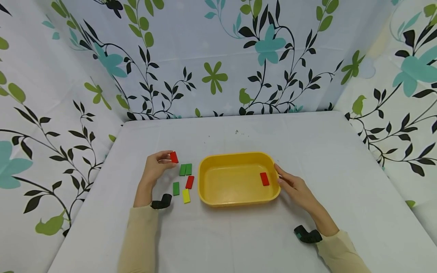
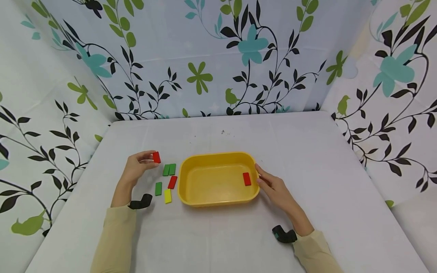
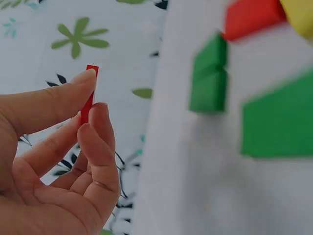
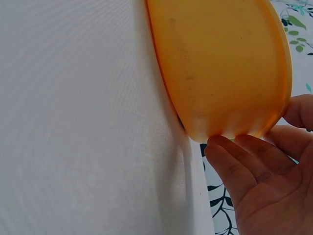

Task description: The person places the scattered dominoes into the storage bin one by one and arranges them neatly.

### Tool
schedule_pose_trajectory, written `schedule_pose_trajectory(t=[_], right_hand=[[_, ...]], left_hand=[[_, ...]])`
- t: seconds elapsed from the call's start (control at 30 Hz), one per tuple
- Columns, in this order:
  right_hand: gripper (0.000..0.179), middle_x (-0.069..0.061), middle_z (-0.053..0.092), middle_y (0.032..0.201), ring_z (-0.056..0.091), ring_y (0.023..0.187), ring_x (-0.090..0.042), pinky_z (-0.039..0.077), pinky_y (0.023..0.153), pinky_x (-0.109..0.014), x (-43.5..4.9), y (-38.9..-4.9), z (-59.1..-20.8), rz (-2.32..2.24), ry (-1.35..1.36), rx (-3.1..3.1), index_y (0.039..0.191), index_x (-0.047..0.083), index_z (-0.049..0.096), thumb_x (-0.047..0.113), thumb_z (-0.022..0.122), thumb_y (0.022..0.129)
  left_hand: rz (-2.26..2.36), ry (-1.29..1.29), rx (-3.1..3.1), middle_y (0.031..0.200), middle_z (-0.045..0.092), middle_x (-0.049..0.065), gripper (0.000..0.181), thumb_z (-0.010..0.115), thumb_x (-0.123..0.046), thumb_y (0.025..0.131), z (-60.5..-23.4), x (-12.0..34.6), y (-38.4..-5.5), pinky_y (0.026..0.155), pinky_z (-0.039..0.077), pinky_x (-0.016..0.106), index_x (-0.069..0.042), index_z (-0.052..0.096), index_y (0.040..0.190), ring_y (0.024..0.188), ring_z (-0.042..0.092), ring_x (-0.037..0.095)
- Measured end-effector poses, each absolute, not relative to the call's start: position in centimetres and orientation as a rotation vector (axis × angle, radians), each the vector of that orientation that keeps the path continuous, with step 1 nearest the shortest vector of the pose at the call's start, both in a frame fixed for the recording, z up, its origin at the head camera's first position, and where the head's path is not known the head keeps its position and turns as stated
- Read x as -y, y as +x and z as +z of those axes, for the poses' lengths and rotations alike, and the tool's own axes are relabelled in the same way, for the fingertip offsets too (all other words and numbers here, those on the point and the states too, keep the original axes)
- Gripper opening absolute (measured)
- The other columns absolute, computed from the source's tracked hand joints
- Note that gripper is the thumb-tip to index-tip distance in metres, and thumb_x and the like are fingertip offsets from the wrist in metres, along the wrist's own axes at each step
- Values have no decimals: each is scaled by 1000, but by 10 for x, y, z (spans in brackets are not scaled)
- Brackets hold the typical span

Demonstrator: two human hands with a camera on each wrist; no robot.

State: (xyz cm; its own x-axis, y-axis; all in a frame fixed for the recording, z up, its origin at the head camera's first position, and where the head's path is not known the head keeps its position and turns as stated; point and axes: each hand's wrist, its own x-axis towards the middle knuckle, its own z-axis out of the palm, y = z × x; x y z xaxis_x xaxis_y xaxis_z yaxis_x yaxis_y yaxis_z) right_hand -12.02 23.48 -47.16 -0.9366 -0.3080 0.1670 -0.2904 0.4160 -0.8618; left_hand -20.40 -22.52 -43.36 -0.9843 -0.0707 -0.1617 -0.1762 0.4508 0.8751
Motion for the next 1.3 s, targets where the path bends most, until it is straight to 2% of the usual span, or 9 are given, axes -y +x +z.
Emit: schedule_pose_trajectory(t=[0.17, 0.27, 0.57, 0.8, 1.07, 1.3], right_hand=[[47, -22, 38, 151, 39, 134, -42, 35, 95, -5, -235, -120, -471, -1597, -561, -2626, 147, -4, 37, 8, 48, 102], [47, -22, 38, 151, 39, 134, -42, 35, 95, -5, -235, -120, -471, -1599, -565, -2624, 146, -4, 37, 8, 48, 102], [48, -22, 37, 151, 39, 134, -42, 35, 95, -5, -235, -120, -473, -1596, -567, -2627, 146, -4, 37, 8, 48, 102], [48, -21, 37, 152, 38, 135, -42, 35, 95, -5, -236, -121, -473, -1605, -549, -2615, 147, -3, 37, 10, 48, 102], [48, -20, 37, 152, 39, 136, -41, 35, 95, -5, -236, -122, -474, -1594, -548, -2604, 147, -2, 37, 11, 48, 103], [48, -21, 37, 152, 40, 135, -41, 35, 95, -5, -236, -123, -473, -1579, -554, -2616, 148, -1, 36, 10, 48, 102]], left_hand=[[1689, -111, -2564, 123, 55, 15, 54, 72, -7, 87, -405, 203, -197, 84, 48, 15, -8, 55, 138, 94, 59, 11], [1738, -31, -2533, 119, 56, 15, 53, 72, -5, 87, -391, 185, -192, 80, 49, 12, -7, 56, 137, 90, 60, 8], [1755, 118, -2431, 108, 59, 12, 48, 75, -2, 83, -368, 116, -182, 83, 55, 23, -8, 62, 129, 90, 64, 17], [1813, 200, -2271, 103, 60, 13, 47, 75, 4, 80, -376, 65, -174, 80, 57, 29, -6, 64, 125, 85, 64, 20], [1685, 97, -2331, 103, 65, 11, 47, 80, -2, 78, -393, 20, -171, 76, 56, 28, -13, 68, 122, 84, 64, 20], [1658, 37, -2393, 89, 65, 9, 45, 80, 1, 75, -410, -13, -173, 65, 52, 22, -11, 71, 118, 77, 56, 17]])
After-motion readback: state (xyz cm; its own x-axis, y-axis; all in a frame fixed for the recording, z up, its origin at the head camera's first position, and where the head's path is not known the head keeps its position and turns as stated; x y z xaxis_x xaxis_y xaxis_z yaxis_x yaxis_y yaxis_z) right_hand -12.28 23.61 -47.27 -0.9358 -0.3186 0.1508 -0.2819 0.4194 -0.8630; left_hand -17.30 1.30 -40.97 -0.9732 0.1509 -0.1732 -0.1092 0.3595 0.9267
